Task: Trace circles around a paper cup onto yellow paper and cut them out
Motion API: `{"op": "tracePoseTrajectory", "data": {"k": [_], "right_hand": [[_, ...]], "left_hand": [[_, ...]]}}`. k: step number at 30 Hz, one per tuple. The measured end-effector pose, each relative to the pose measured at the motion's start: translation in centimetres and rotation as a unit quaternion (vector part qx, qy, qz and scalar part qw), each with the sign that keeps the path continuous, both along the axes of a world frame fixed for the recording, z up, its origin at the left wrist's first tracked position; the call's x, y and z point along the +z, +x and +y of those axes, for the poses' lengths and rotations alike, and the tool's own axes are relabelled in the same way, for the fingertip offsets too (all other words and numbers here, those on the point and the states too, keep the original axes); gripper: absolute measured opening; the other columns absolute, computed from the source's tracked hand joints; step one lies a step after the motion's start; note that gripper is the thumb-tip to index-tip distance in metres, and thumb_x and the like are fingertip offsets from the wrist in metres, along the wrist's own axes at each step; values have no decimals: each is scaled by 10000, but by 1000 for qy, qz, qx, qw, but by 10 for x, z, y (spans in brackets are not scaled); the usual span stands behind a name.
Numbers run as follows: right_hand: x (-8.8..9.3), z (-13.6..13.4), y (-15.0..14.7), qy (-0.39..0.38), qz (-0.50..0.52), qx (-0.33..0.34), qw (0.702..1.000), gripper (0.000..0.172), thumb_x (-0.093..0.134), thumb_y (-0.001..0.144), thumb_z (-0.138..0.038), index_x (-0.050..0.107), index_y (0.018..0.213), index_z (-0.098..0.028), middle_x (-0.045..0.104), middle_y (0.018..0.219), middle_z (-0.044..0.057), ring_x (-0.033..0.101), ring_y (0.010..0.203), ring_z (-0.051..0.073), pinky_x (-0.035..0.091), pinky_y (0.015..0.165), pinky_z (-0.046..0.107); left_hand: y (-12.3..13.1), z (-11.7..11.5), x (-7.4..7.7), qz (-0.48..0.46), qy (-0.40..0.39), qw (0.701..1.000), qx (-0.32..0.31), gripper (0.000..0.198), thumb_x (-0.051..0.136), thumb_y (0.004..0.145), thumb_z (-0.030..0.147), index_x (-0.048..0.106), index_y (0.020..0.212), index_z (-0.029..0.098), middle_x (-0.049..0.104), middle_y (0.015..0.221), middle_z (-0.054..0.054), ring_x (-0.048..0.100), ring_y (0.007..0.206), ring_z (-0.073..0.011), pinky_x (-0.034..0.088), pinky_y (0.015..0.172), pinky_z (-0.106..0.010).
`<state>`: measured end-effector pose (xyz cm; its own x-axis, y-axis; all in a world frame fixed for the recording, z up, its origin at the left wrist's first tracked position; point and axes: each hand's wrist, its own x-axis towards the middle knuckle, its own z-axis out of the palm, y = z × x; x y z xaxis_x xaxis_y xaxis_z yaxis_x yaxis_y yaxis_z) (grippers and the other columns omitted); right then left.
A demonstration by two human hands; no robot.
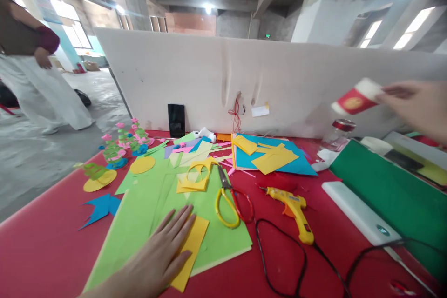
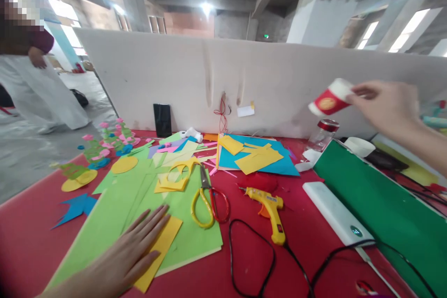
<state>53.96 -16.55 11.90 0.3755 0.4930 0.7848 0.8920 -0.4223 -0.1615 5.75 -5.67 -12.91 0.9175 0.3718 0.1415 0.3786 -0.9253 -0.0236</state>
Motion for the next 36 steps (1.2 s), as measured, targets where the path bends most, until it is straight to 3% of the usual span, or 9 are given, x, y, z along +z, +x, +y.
{"op": "tracePoseTrajectory", "data": {"k": [2,4,7,11,15,21,26,31,36], "right_hand": [[-16,11,-53,-38,17,60,997,586,455,727,-517,673,854,12,682,716,101,628,709,173,358,570,323],[-45,20,-121,-75,32,169,982,455,489,780,-420,672,877,-15,696,780,87,626,671,127,392,583,297],[-99,28,-220,-127,40,343,930,85,610,785,-161,672,840,-146,699,840,25,632,754,135,477,697,265],[-158,29,-291,-174,54,472,863,107,587,812,-118,628,893,-175,680,863,23,603,811,157,500,704,254],[-182,29,-304,-209,62,522,824,112,500,871,-135,605,893,-165,661,849,40,567,796,166,480,699,275],[-182,24,-303,-230,61,537,809,137,473,881,-133,592,944,-156,648,893,49,529,837,173,464,727,287],[-183,17,-307,-238,47,541,805,178,460,877,-115,626,929,-150,665,896,58,526,829,189,473,695,290],[-189,13,-309,-225,42,548,805,219,436,877,-98,631,969,-133,674,921,78,529,852,203,489,708,309],[-196,13,-310,-212,59,547,808,241,421,885,-109,612,1028,-141,670,983,74,533,903,193,505,773,312]], "left_hand": [[0,-1,1,-6,-72,997,0,669,374,920,398,-19,1425,205,105,1474,-85,184,1344,-276,210,1092,-482],[-2,0,2,-39,-175,984,15,748,420,892,454,-48,1423,211,92,1480,-91,163,1350,-283,139,1100,-517],[-10,7,7,-159,-341,923,80,622,335,922,433,17,1424,253,88,1492,-55,109,1365,-270,105,1106,-531],[-23,24,20,-323,-411,842,136,444,279,936,310,211,1374,284,197,1469,-4,129,1366,-217,116,1128,-480],[-28,32,30,-360,-409,826,142,419,322,913,251,302,1330,279,271,1431,14,161,1353,-189,99,1142,-426],[-27,22,28,-352,-433,823,106,413,316,907,229,329,1317,274,304,1413,11,195,1340,-199,114,1142,-415],[-31,18,25,-310,-474,824,12,578,379,821,179,230,1373,263,231,1457,5,168,1353,-227,144,1136,-439],[-34,14,32,-210,-461,858,-87,713,398,806,145,48,1419,250,53,1496,-22,49,1373,-261,90,1121,-514],[-28,10,30,-192,-388,897,-92,747,513,821,174,64,1410,269,53,1489,-61,64,1370,-271,157,1116,-506]]}}
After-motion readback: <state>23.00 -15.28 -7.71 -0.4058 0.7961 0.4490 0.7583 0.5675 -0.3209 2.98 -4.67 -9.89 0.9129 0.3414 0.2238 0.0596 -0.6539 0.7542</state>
